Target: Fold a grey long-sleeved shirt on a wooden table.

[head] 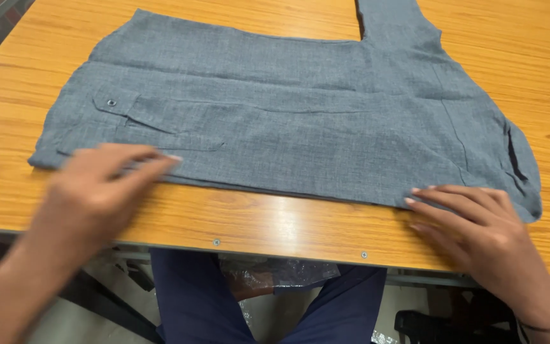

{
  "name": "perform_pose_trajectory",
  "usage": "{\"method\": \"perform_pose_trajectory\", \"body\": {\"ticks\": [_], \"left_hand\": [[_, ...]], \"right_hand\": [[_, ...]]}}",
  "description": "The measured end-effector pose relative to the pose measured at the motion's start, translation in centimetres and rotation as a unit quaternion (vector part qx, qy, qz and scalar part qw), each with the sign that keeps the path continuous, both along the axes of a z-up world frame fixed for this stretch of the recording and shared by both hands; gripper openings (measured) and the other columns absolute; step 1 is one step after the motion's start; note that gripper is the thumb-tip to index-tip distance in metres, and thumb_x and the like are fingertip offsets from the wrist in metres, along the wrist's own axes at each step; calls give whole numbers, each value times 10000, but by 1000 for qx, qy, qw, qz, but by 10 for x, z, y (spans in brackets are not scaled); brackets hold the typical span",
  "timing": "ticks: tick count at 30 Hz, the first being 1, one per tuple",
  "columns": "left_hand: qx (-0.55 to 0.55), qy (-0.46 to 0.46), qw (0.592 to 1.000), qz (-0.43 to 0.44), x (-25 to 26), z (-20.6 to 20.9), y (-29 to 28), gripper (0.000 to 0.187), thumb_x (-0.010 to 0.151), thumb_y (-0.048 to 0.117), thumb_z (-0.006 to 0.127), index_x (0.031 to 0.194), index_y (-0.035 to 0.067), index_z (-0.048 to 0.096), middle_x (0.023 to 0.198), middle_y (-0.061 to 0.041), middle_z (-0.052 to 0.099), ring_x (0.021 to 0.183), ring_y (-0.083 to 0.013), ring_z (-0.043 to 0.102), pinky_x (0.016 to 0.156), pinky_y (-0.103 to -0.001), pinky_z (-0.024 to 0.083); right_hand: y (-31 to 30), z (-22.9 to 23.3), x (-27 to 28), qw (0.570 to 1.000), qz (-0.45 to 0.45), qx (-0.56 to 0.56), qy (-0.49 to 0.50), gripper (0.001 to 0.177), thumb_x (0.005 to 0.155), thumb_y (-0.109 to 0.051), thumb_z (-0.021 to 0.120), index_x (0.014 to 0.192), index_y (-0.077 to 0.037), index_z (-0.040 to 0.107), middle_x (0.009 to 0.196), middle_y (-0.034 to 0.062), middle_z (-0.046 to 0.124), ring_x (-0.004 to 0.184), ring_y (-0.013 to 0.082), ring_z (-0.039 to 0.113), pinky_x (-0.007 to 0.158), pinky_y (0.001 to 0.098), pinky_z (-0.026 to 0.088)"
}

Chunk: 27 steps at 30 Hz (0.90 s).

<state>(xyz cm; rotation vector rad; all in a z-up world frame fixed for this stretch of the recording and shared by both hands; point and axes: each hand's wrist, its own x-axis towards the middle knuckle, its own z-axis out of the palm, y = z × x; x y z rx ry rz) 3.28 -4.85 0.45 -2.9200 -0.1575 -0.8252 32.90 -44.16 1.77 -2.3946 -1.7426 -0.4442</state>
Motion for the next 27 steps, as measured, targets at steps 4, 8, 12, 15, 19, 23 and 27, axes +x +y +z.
{"method": "perform_pose_trajectory", "body": {"ticks": [4, 8, 12, 15, 19, 23, 27], "left_hand": [[-7, -6, 991, -130, 46, -21, -38, 423, 824, 54, 711, 1237, 147, 723, 1232, -85, 705, 1144, -251, 668, 970, -403, 564], [-4, -2, 984, -178, 76, -21, -66, 376, 869, 86, 686, 1243, 112, 729, 1194, -73, 703, 1109, -230, 658, 879, -381, 550], [9, 11, 985, -172, 83, -25, -73, 317, 893, 114, 671, 1200, 101, 746, 1147, -30, 695, 1062, -193, 653, 874, -354, 546], [-14, 7, 986, -169, 78, -28, -72, 303, 895, 118, 669, 1186, 113, 755, 1121, -17, 683, 1038, -188, 642, 873, -351, 541], [-7, 49, 988, -148, 74, -22, -74, 327, 901, 126, 658, 1215, 129, 745, 1050, -15, 649, 1001, -195, 620, 835, -359, 526], [15, 63, 989, -131, 63, -13, -72, 398, 877, 130, 641, 1267, 137, 719, 1055, -7, 643, 1005, -199, 618, 866, -373, 526], [-13, 64, 992, -111, 47, -10, -61, 437, 855, 125, 629, 1287, 124, 702, 1057, -24, 649, 1043, -223, 622, 895, -382, 525]], "right_hand": [[40, 5, -23, 995, 83, 59, 9, 379, 793, -149, 771, 1172, -142, 759, 1154, 24, 751, 1092, 228, 680, 917, 386, 523], [68, 3, -44, 990, 106, 86, 36, 384, 786, -81, 760, 1169, -111, 762, 1118, 44, 746, 1045, 230, 686, 896, 372, 571], [77, -6, -47, 991, 97, 73, 53, 403, 767, -30, 733, 1163, -97, 768, 1101, 44, 753, 997, 220, 696, 860, 345, 592], [76, -9, -44, 990, 94, 76, 79, 410, 767, -15, 724, 1163, -112, 770, 1092, 42, 749, 983, 215, 699, 835, 332, 599], [76, -9, -42, 991, 81, 66, 84, 420, 763, 13, 716, 1150, -138, 775, 1086, 37, 747, 985, 219, 700, 818, 332, 601], [73, -12, -38, 990, 83, 67, 96, 431, 760, 41, 710, 1143, -146, 778, 1074, 24, 751, 983, 208, 702, 832, 330, 604], [68, -11, -37, 990, 71, 61, 110, 441, 753, 29, 728, 1156, -143, 781, 994, 13, 741, 973, 197, 705, 847, 331, 607]]}}
